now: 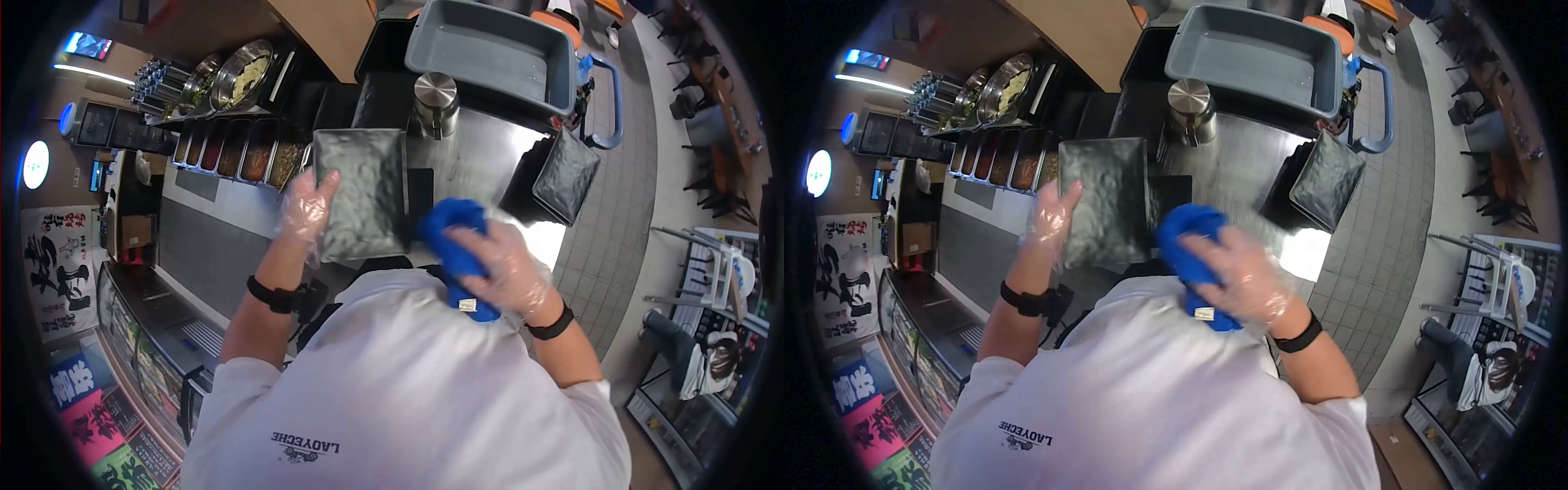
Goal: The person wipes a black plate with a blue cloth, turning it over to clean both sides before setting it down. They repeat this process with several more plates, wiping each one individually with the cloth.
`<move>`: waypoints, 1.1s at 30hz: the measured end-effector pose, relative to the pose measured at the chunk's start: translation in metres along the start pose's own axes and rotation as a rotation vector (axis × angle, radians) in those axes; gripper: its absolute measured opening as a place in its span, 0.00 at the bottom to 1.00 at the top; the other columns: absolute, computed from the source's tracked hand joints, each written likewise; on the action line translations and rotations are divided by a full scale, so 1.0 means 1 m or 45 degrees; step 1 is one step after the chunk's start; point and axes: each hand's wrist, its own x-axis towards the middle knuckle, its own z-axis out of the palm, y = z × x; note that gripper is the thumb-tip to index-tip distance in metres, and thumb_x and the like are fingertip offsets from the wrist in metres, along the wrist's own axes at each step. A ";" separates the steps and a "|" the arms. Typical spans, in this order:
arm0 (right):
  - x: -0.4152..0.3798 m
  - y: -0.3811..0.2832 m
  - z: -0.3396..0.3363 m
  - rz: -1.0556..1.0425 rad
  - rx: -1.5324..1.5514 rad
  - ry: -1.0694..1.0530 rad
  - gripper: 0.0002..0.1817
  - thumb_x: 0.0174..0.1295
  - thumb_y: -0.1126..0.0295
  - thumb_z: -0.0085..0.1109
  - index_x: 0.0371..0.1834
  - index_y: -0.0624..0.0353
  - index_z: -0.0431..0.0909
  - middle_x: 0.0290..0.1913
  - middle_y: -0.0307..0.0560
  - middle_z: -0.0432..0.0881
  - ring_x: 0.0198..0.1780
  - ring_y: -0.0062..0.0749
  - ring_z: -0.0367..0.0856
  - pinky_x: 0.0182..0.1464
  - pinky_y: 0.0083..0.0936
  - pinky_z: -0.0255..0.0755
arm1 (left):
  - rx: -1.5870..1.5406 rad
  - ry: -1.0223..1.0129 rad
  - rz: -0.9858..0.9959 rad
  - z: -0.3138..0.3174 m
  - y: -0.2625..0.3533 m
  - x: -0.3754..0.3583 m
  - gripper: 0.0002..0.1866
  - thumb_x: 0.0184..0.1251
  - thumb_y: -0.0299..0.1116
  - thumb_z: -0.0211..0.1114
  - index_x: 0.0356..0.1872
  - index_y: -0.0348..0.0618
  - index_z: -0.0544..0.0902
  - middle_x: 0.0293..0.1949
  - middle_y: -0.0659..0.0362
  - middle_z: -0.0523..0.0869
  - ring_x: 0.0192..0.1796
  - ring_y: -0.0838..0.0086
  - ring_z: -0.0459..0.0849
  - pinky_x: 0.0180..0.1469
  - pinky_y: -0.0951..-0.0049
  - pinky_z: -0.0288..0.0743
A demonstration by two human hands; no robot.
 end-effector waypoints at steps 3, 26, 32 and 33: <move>-0.014 0.012 -0.012 0.513 -0.100 0.129 0.34 0.52 0.71 0.76 0.68 0.54 0.81 0.52 0.62 0.85 0.50 0.61 0.85 0.55 0.45 0.79 | 0.278 0.168 -0.026 -0.032 -0.017 0.033 0.26 0.78 0.51 0.66 0.62 0.40 0.86 0.53 0.46 0.92 0.54 0.54 0.90 0.61 0.54 0.78; -0.083 -0.048 0.082 1.489 -0.191 0.378 0.31 0.55 0.74 0.78 0.65 0.68 0.82 0.58 0.64 0.89 0.59 0.53 0.89 0.65 0.39 0.79 | -0.274 -0.215 -0.434 0.052 -0.075 0.263 0.43 0.75 0.69 0.63 0.64 0.33 0.83 0.56 0.50 0.90 0.58 0.63 0.88 0.64 0.61 0.79; -0.111 -0.037 0.095 1.523 -0.036 0.418 0.32 0.54 0.73 0.78 0.64 0.68 0.82 0.58 0.64 0.88 0.60 0.53 0.88 0.66 0.40 0.79 | -2.090 -1.689 -0.243 0.016 -0.058 0.201 0.14 0.80 0.42 0.68 0.52 0.43 0.80 0.39 0.59 0.87 0.36 0.69 0.88 0.35 0.71 0.85; -0.117 -0.031 0.095 1.516 -0.006 0.412 0.32 0.54 0.74 0.78 0.65 0.68 0.82 0.58 0.64 0.88 0.60 0.53 0.88 0.67 0.39 0.79 | -1.895 -1.503 -0.708 -0.005 -0.027 0.183 0.17 0.79 0.50 0.66 0.40 0.48 0.84 0.25 0.64 0.82 0.25 0.79 0.81 0.26 0.73 0.77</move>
